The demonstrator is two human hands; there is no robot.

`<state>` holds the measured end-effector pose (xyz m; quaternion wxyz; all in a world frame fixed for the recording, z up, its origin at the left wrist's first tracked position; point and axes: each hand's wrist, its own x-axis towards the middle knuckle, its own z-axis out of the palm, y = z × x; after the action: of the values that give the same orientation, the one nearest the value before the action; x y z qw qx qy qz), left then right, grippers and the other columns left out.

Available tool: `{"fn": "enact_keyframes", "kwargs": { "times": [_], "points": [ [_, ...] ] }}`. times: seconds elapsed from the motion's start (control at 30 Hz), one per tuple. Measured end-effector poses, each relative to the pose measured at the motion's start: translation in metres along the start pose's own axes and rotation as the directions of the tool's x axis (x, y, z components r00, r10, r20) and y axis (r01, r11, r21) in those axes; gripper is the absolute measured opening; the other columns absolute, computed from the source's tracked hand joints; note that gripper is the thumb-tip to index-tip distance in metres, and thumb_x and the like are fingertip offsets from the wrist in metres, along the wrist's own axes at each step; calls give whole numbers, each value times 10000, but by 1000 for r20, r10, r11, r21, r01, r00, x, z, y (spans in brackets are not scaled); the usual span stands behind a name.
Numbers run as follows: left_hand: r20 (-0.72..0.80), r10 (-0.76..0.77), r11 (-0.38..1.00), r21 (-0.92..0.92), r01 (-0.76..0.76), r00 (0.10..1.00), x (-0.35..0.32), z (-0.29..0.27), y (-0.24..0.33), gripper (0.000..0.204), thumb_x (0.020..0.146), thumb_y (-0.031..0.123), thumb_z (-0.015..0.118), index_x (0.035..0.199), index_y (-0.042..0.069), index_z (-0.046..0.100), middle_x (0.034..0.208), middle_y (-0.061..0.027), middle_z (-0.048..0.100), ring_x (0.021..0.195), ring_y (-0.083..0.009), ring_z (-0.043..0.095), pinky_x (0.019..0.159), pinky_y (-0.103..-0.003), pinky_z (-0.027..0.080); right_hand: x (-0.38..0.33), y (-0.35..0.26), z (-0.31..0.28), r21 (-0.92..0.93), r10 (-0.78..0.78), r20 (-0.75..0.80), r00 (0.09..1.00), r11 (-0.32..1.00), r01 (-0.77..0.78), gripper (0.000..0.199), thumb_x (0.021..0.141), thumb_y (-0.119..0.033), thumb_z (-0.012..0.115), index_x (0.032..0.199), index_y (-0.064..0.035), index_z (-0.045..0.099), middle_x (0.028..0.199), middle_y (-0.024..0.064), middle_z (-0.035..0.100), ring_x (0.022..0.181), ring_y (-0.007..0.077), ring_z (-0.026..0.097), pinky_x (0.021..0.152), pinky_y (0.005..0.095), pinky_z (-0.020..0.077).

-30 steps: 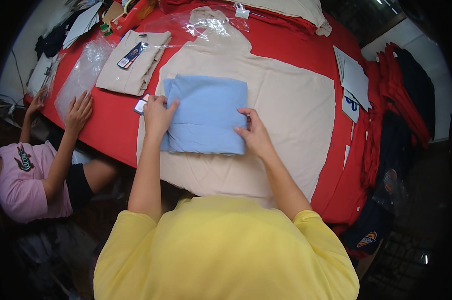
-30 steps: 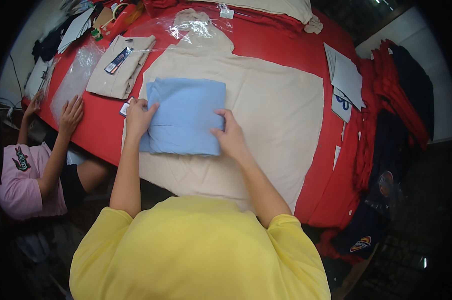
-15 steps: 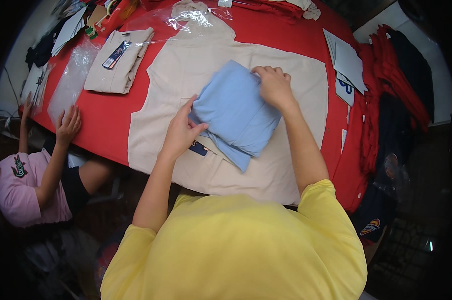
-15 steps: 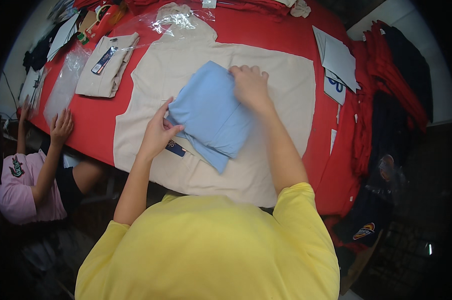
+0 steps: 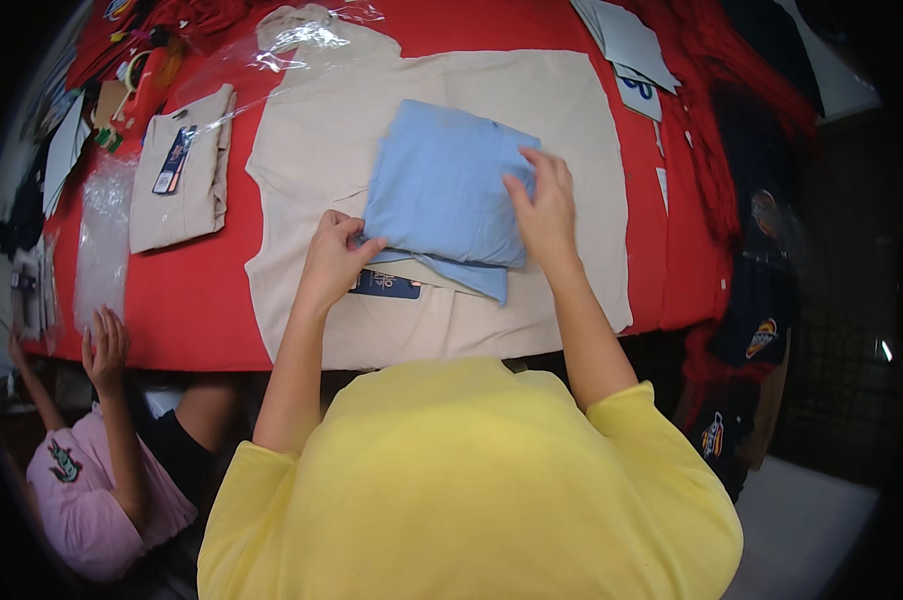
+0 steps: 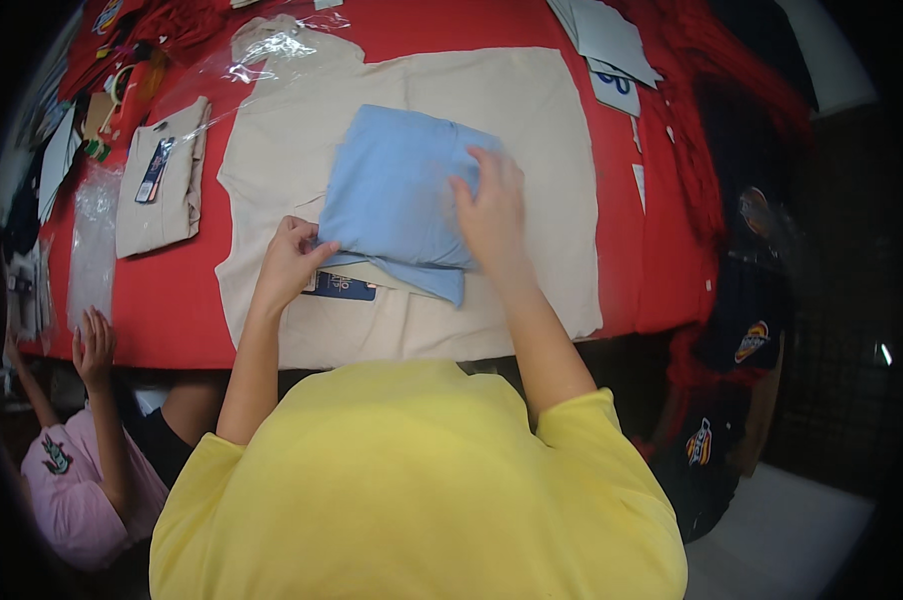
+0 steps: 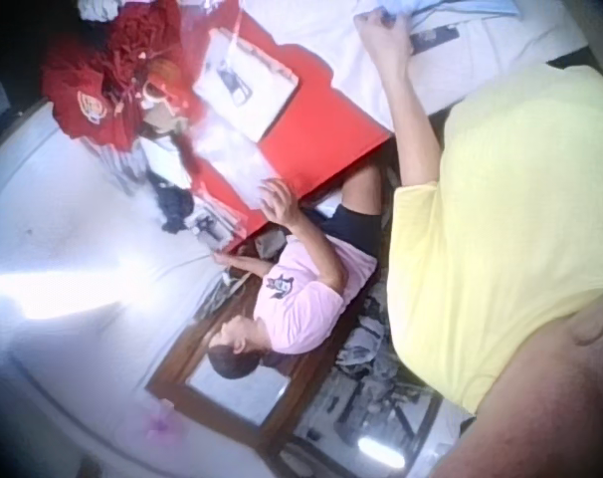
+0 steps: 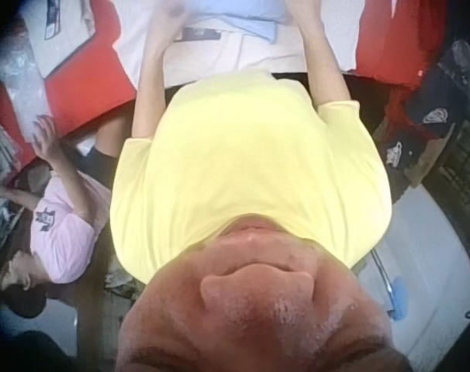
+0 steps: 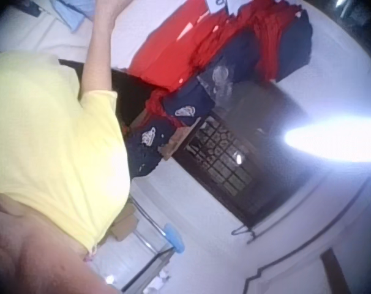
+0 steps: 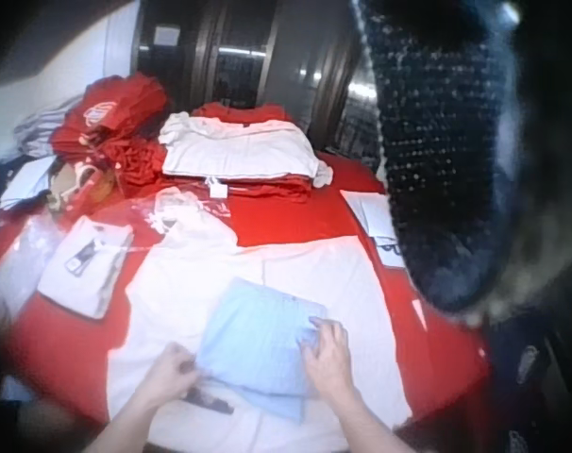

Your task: The person folds a blue collared shirt on a table and places it inside a clear plastic bag.

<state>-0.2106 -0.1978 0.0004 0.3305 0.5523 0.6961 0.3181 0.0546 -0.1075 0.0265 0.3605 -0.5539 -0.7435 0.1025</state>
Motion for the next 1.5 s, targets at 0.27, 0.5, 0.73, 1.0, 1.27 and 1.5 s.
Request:
{"fn": "enact_keyframes", "kwargs": {
  "times": [0.27,0.5,0.73,1.0,1.27,1.5],
  "points": [
    [292,-133,863,-436,255,947,10,-5,-9,248,900,170,656,1024,-41,619,804,-31,567,696,-91,552,631,-242,474,-103,9,-6,577,532,416,738,472,-666,313,883,-136,674,1153,-11,578,859,18,574,673,67,524,617,211,462],
    [190,-50,960,-260,100,980,12,5,-19,283,901,200,660,1002,-60,610,777,-57,584,635,-106,567,568,-252,469,-107,-7,2,525,555,361,750,544,-655,247,891,-175,678,1048,-16,573,795,8,550,679,66,522,599,221,448],
    [148,-42,978,-198,72,988,13,8,-22,306,894,209,665,961,-86,620,800,-101,593,603,-146,586,567,-294,478,-111,-42,23,-164,-53,-221,974,986,17,223,813,-139,718,989,-51,613,812,45,525,835,155,529,650,283,427],
    [139,-14,989,-144,34,990,13,9,-24,319,896,206,658,983,-99,616,871,-125,606,628,-171,608,609,-308,487,-116,-23,15,521,335,225,915,752,-403,56,894,-80,613,840,-65,612,763,45,528,793,170,504,762,333,416],
    [158,53,984,-178,-24,986,14,8,-28,339,876,202,686,1067,-69,615,788,-62,591,634,-120,550,573,-266,455,-145,17,-55,833,731,291,618,124,-539,482,992,-452,447,1087,-20,637,970,69,619,756,139,528,675,278,441],
    [125,40,970,-244,-9,991,16,15,-40,373,877,253,697,1068,-58,623,805,-34,531,667,-103,514,605,-250,440,-111,-2,2,523,578,298,760,567,-636,170,914,-140,637,1034,-28,592,770,2,559,558,49,501,444,184,395]
  ]
}}
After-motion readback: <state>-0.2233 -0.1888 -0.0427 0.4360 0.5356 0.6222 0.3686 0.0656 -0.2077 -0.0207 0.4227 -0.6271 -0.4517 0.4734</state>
